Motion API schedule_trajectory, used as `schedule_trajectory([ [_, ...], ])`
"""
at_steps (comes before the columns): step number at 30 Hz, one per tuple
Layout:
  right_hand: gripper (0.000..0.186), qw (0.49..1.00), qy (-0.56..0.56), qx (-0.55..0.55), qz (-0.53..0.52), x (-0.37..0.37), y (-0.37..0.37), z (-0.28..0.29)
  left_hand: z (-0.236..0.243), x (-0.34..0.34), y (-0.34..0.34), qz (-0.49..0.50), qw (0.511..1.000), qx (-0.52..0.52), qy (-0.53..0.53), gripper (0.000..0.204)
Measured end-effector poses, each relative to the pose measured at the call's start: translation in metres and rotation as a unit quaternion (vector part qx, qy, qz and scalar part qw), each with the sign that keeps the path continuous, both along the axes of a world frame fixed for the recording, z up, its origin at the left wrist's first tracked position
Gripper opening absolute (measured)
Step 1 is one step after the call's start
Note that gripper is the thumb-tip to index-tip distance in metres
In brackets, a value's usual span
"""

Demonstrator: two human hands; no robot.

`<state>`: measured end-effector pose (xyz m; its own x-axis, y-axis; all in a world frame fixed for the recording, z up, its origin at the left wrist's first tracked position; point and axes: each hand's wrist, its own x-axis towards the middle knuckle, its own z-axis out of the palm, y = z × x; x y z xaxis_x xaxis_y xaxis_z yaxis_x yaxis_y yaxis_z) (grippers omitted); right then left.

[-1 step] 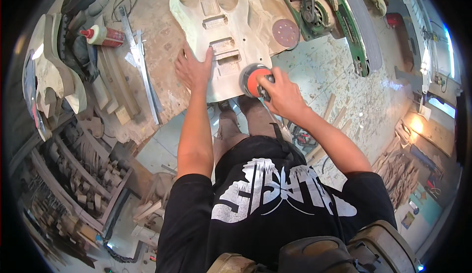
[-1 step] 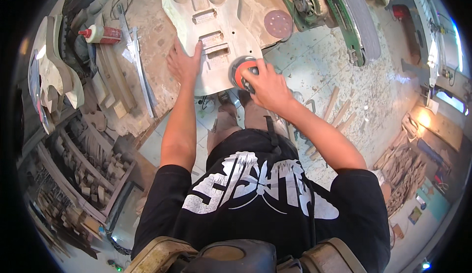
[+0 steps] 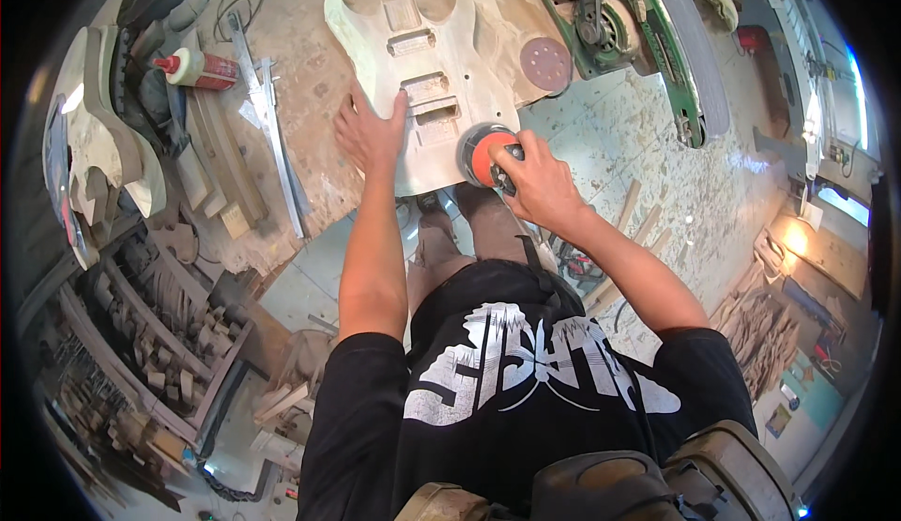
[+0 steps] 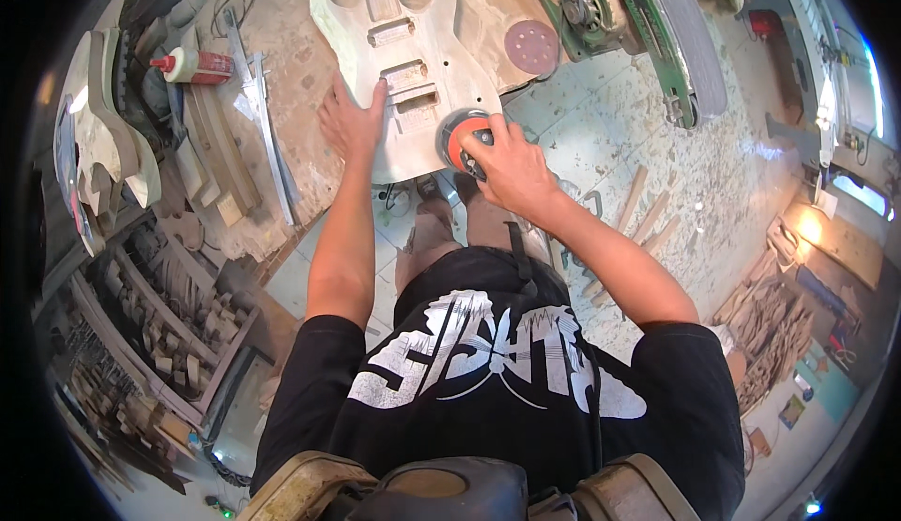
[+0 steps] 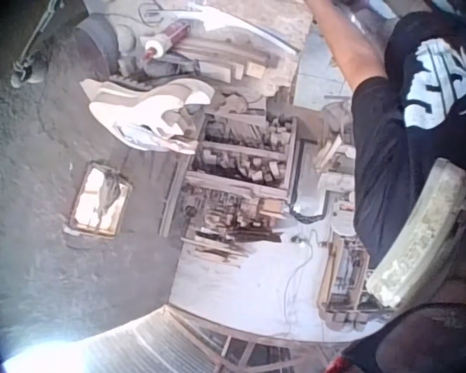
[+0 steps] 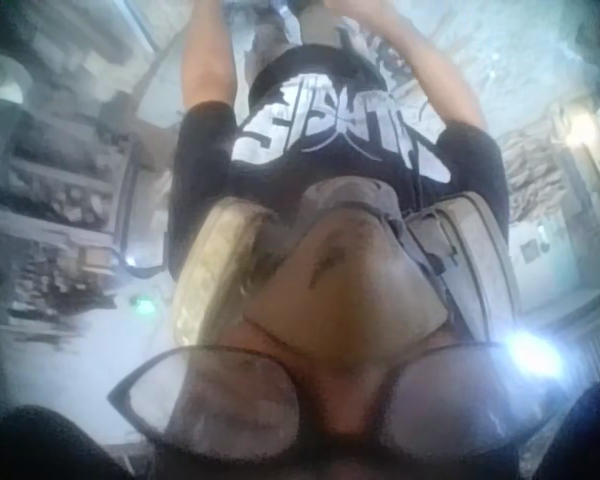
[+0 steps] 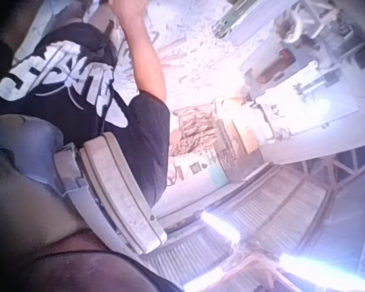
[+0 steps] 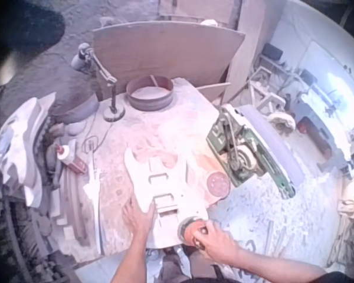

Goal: The person sands the surface and edges of a wooden electric guitar body using a handheld orbital sander.

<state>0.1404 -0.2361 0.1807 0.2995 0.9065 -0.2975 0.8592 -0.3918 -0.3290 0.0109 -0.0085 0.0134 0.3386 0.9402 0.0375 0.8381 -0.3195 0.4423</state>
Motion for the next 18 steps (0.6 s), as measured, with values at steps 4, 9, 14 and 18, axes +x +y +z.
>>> schedule_trajectory([
  [4, 0.068, 0.998, 0.001, 0.039, -0.046, 0.022, 0.030, -0.003, 0.003, 0.000, 0.000, 0.000, 1.000, -0.018, 0.014, 0.097],
  [9, 0.064, 0.991, -0.029, 0.122, -0.044, 0.084, 0.088, -0.015, 0.000, -0.001, 0.002, -0.003, 1.000, -0.012, 0.013, 0.098],
  [14, 0.064, 0.994, -0.046, 0.097, -0.034, 0.111, 0.119, -0.021, 0.001, 0.003, 0.001, -0.005, 1.000, -0.006, 0.009, 0.098],
  [18, 0.063, 0.993, -0.046, 0.106, 0.001, 0.090, 0.099, -0.022, -0.001, -0.002, 0.002, 0.002, 1.000, -0.007, 0.020, 0.098],
])
